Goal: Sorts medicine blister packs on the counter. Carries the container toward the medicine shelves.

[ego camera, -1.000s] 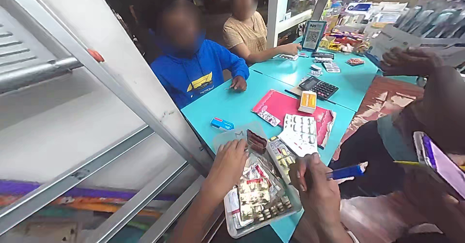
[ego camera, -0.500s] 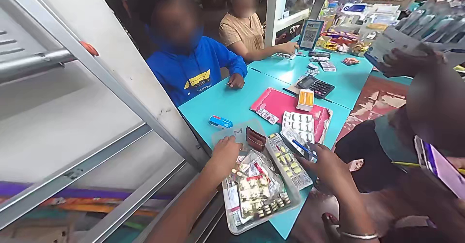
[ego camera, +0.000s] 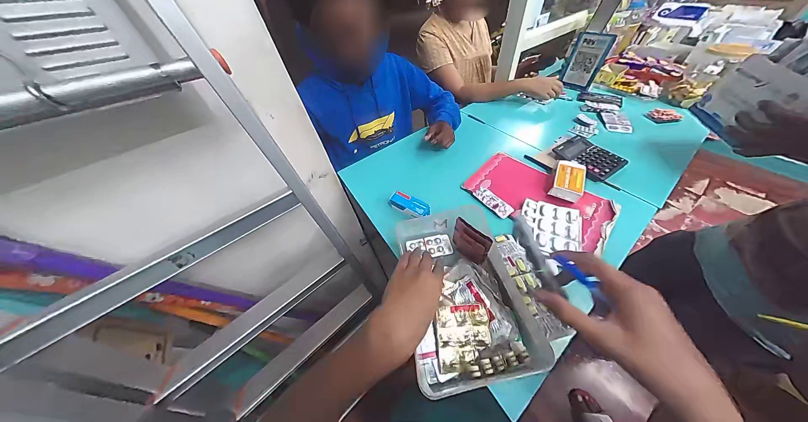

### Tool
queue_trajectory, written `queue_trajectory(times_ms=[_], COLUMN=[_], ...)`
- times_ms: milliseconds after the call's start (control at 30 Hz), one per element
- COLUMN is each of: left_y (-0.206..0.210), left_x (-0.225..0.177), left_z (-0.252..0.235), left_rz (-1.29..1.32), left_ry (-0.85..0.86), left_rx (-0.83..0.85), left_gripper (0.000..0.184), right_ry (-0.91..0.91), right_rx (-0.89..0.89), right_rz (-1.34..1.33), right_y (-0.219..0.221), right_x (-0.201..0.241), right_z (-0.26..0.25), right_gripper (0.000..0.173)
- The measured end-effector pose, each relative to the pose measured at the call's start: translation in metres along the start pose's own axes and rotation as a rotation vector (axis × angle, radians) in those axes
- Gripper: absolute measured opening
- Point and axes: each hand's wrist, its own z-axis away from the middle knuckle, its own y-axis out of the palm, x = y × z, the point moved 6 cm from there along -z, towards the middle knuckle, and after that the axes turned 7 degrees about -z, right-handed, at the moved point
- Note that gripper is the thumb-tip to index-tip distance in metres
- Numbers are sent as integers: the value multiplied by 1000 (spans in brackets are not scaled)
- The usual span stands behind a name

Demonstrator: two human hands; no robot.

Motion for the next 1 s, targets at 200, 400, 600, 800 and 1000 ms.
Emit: queue_trajectory(times_ms=[200,400,600,800,1000], left_y=[-39,-2,-1,3,5], left_x=[15,11,9,8,9], left_z=[61,24,-18,-24,-14], left_rz=[-53,150,85,27,49], left_ry=[-152,142,57,26,98], left_rx=[-830,-466,124,183,89], left_gripper=[32,37,45,49,55], right_ry=[-63,57,455,402,390], right_rx=[224,-45,433,262,82], right_rz=[118,225,270,-82,1], right_y=[85,29,38,46,13], right_x=[65,22,-47,-69,-97], right_z=[-17,1,31,34,23], right_gripper=[70,45,77,83,47])
